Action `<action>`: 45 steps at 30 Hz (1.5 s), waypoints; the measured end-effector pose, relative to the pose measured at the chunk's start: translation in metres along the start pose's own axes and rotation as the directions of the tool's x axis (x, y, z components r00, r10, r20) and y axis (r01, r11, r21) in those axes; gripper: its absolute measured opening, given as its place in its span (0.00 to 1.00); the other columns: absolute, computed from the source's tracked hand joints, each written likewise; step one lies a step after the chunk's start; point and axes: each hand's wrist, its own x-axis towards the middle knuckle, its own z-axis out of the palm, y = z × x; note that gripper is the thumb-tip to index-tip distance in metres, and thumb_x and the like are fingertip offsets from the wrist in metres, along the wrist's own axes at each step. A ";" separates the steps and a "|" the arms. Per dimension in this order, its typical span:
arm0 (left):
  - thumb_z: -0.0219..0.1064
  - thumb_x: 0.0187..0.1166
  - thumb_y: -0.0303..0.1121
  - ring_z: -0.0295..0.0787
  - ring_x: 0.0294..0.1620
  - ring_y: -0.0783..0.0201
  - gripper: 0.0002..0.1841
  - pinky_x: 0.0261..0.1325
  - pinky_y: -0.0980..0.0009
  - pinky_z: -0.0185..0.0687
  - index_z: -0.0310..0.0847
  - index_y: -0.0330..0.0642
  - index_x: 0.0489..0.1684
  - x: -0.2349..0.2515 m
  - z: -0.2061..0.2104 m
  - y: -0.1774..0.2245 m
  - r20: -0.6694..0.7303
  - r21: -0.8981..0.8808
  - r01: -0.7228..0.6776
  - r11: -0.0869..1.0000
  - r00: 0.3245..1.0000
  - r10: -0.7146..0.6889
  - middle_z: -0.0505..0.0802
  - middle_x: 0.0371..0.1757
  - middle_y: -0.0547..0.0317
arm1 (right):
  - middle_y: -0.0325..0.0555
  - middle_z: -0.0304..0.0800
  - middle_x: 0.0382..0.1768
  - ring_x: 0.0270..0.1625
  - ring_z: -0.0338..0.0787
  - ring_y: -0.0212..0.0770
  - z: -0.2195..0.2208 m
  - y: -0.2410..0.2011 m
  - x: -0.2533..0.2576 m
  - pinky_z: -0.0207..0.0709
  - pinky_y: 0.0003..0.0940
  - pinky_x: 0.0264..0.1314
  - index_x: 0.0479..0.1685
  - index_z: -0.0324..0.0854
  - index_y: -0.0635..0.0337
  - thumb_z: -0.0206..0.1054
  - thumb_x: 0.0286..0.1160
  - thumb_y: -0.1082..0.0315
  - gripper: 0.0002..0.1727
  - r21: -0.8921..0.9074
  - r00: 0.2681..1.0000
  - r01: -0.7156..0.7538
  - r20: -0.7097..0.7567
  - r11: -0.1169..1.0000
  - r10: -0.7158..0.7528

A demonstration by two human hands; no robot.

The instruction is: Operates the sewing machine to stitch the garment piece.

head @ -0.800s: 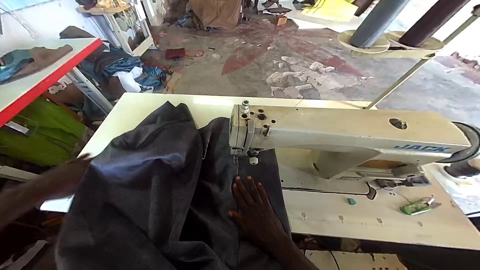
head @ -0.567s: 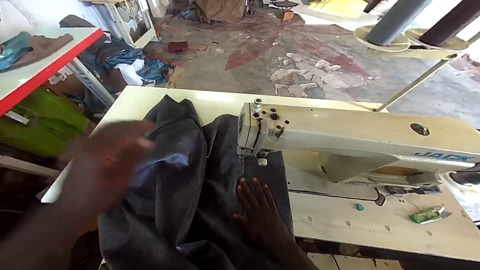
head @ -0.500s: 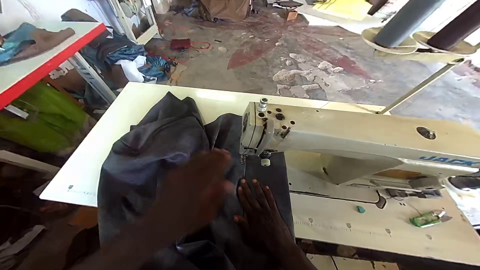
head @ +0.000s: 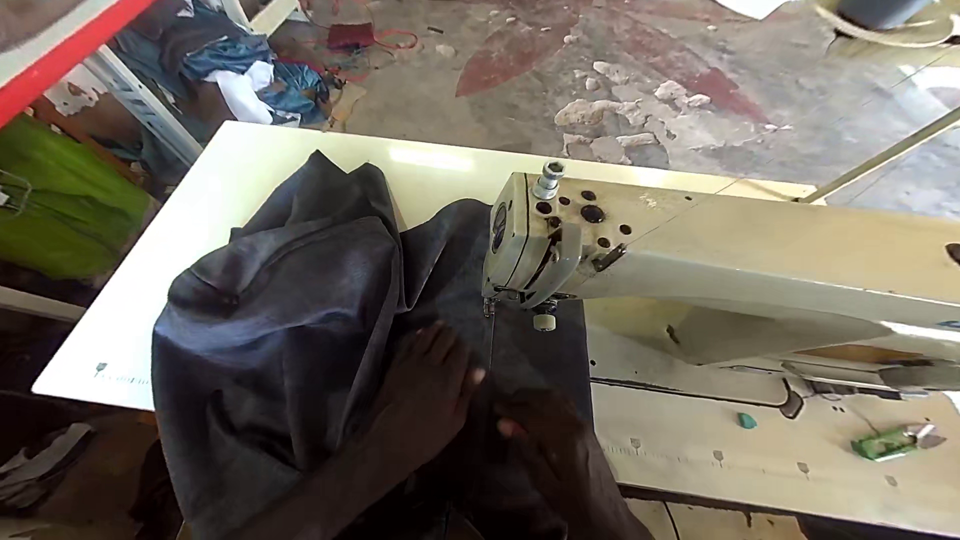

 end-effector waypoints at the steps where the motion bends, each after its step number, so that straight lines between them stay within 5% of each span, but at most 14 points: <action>1: 0.44 0.93 0.51 0.65 0.89 0.51 0.28 0.89 0.46 0.58 0.78 0.43 0.78 0.014 0.003 0.000 -0.070 -0.039 -0.031 0.999 0.997 0.029 0.79 0.83 0.52 | 0.41 0.94 0.54 0.61 0.90 0.43 0.003 -0.001 0.011 0.84 0.48 0.64 0.54 0.92 0.52 0.53 0.90 0.49 0.23 -0.051 0.996 -0.055 -0.074 0.997 0.051; 2: 0.45 0.93 0.49 0.61 0.92 0.53 0.28 0.92 0.47 0.53 0.75 0.42 0.81 0.028 0.009 -0.003 -0.121 -0.060 -0.078 0.995 0.990 0.070 0.76 0.86 0.53 | 0.43 0.92 0.61 0.67 0.87 0.45 0.009 0.002 0.022 0.80 0.49 0.69 0.61 0.89 0.53 0.54 0.89 0.49 0.24 -0.132 0.989 -0.104 -0.122 0.986 0.088; 4: 0.43 0.93 0.52 0.51 0.95 0.53 0.31 0.95 0.46 0.42 0.67 0.41 0.87 0.044 0.027 -0.017 -0.138 -0.019 -0.171 0.985 0.976 0.167 0.69 0.91 0.53 | 0.45 0.74 0.84 0.90 0.66 0.49 0.020 0.014 0.035 0.57 0.56 0.91 0.83 0.75 0.55 0.49 0.89 0.42 0.34 -0.304 0.987 -0.160 -0.072 0.939 0.144; 7: 0.36 0.90 0.63 0.36 0.98 0.56 0.40 0.97 0.47 0.33 0.54 0.46 0.95 0.041 0.039 -0.041 -0.012 0.096 -0.232 0.968 0.972 0.234 0.54 0.97 0.58 | 0.48 0.61 0.91 0.95 0.54 0.52 0.027 0.024 0.036 0.44 0.60 0.95 0.89 0.66 0.57 0.40 0.85 0.30 0.46 -0.522 0.982 -0.149 0.025 0.840 0.190; 16: 0.40 0.87 0.67 0.39 0.98 0.59 0.42 0.97 0.49 0.35 0.55 0.48 0.94 0.041 0.035 -0.047 -0.005 0.111 -0.242 0.964 0.970 0.244 0.55 0.97 0.62 | 0.50 0.66 0.89 0.93 0.59 0.55 0.024 0.025 0.035 0.50 0.63 0.93 0.86 0.71 0.55 0.41 0.82 0.26 0.48 -0.527 0.976 -0.154 0.052 0.836 0.212; 22: 0.42 0.86 0.67 0.43 0.97 0.57 0.42 0.95 0.50 0.38 0.58 0.46 0.93 0.053 0.032 -0.051 -0.022 0.115 -0.258 0.959 0.965 0.262 0.58 0.96 0.59 | 0.55 0.80 0.79 0.85 0.73 0.58 0.023 0.033 0.040 0.53 0.64 0.91 0.83 0.75 0.57 0.44 0.80 0.26 0.48 -0.542 0.982 -0.145 0.023 0.828 0.187; 28: 0.39 0.86 0.67 0.46 0.96 0.55 0.43 0.94 0.49 0.38 0.60 0.44 0.92 0.069 0.026 -0.054 -0.026 0.141 -0.260 0.955 0.964 0.266 0.60 0.95 0.57 | 0.56 0.90 0.64 0.73 0.84 0.59 0.022 0.044 0.054 0.62 0.64 0.84 0.68 0.86 0.59 0.45 0.80 0.27 0.46 -0.539 0.987 -0.122 0.024 0.833 0.160; 34: 0.38 0.84 0.72 0.33 0.98 0.56 0.47 0.97 0.47 0.29 0.49 0.47 0.96 0.091 0.028 -0.061 0.050 0.125 -0.233 0.964 0.972 0.228 0.49 0.98 0.60 | 0.49 0.94 0.36 0.46 0.94 0.54 0.021 0.057 0.062 0.81 0.61 0.56 0.41 0.92 0.53 0.50 0.80 0.29 0.38 -0.530 0.992 -0.120 -0.034 0.839 0.120; 37: 0.35 0.84 0.72 0.33 0.98 0.56 0.47 0.97 0.48 0.27 0.47 0.48 0.97 0.099 0.030 -0.066 0.020 0.149 -0.244 0.958 0.970 0.244 0.49 0.98 0.58 | 0.52 0.94 0.43 0.54 0.93 0.55 0.020 0.061 0.068 0.81 0.63 0.60 0.45 0.91 0.54 0.51 0.77 0.26 0.39 -0.517 0.981 -0.183 -0.041 0.836 0.190; 39: 0.37 0.84 0.71 0.42 0.97 0.54 0.46 0.97 0.47 0.30 0.56 0.45 0.94 0.104 0.041 -0.073 -0.124 0.113 -0.292 0.950 0.944 0.305 0.58 0.96 0.55 | 0.51 0.93 0.43 0.54 0.92 0.55 0.018 0.065 0.072 0.80 0.61 0.60 0.45 0.90 0.54 0.54 0.77 0.28 0.37 -0.508 0.984 -0.168 -0.031 0.845 0.177; 42: 0.38 0.86 0.68 0.47 0.96 0.53 0.44 0.95 0.49 0.36 0.59 0.42 0.92 0.103 0.022 -0.067 -0.073 0.141 -0.291 0.946 0.950 0.303 0.62 0.94 0.53 | 0.55 0.93 0.39 0.50 0.93 0.58 0.016 0.068 0.077 0.82 0.61 0.53 0.43 0.90 0.59 0.52 0.78 0.29 0.39 -0.506 0.988 -0.139 -0.014 0.852 0.152; 45: 0.44 0.89 0.62 0.43 0.97 0.50 0.40 0.96 0.44 0.31 0.60 0.40 0.90 0.089 0.014 -0.051 -0.073 0.151 -0.230 0.961 0.967 0.243 0.62 0.94 0.49 | 0.57 0.92 0.52 0.64 0.87 0.59 0.014 0.054 0.071 0.72 0.64 0.73 0.55 0.89 0.60 0.50 0.82 0.31 0.39 -0.466 0.991 -0.131 -0.047 0.875 0.123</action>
